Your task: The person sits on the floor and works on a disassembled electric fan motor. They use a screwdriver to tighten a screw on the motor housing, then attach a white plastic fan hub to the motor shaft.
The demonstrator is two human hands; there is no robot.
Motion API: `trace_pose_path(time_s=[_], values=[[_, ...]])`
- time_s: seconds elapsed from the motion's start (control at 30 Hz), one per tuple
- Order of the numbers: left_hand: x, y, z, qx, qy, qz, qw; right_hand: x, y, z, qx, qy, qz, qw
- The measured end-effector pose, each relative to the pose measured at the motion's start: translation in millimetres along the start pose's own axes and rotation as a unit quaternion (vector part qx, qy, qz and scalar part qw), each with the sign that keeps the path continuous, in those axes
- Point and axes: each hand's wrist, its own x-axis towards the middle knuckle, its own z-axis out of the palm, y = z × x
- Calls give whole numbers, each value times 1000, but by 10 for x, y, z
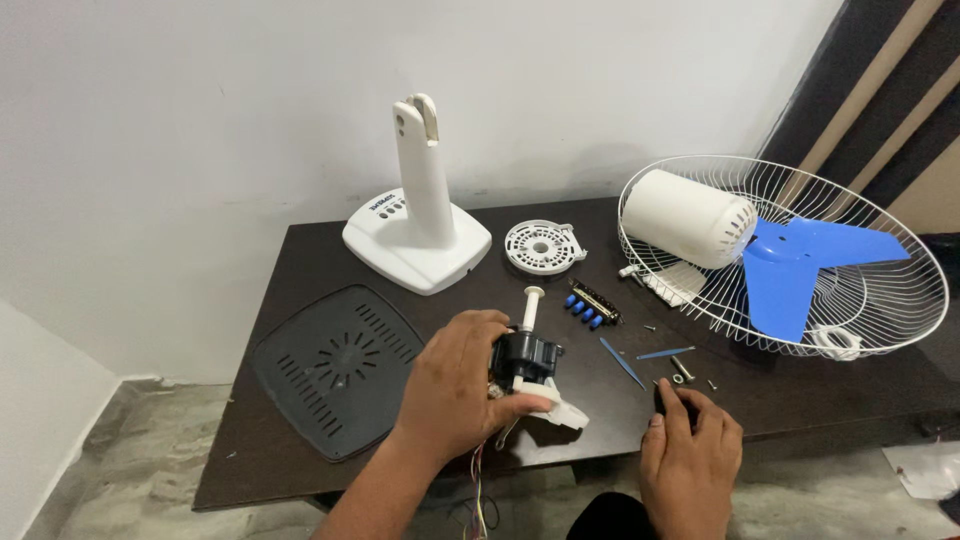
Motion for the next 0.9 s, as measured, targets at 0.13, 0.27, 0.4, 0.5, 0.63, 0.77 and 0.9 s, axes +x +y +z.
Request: trace_pose_path(time_s=[0.13,0.27,0.4,0.5,0.63,0.77,0.9], values=[[-87,5,-23,-16,18,23,999,-14,-19,-21,-1,-5,-4,1000],[-76,-30,9,12,16,29,999,4,11,-10,-10,-14,-2,1000],[24,-111,79,8,0,-19,1000,-32,38,49,4,-7,1,1000],[116,-198,153,26,-9,-41,999,-41,143,129,16,14,-16,1000],[142,-303,187,46,14,-18,999,-58,318,300,2,30,-49,998],[63,-304,169,48,25,13,998,-61,497,464,-4,22,-59,998],[-64,-236,136,23,16,15,1000,-80,596,578,-68,-13,-43,997]])
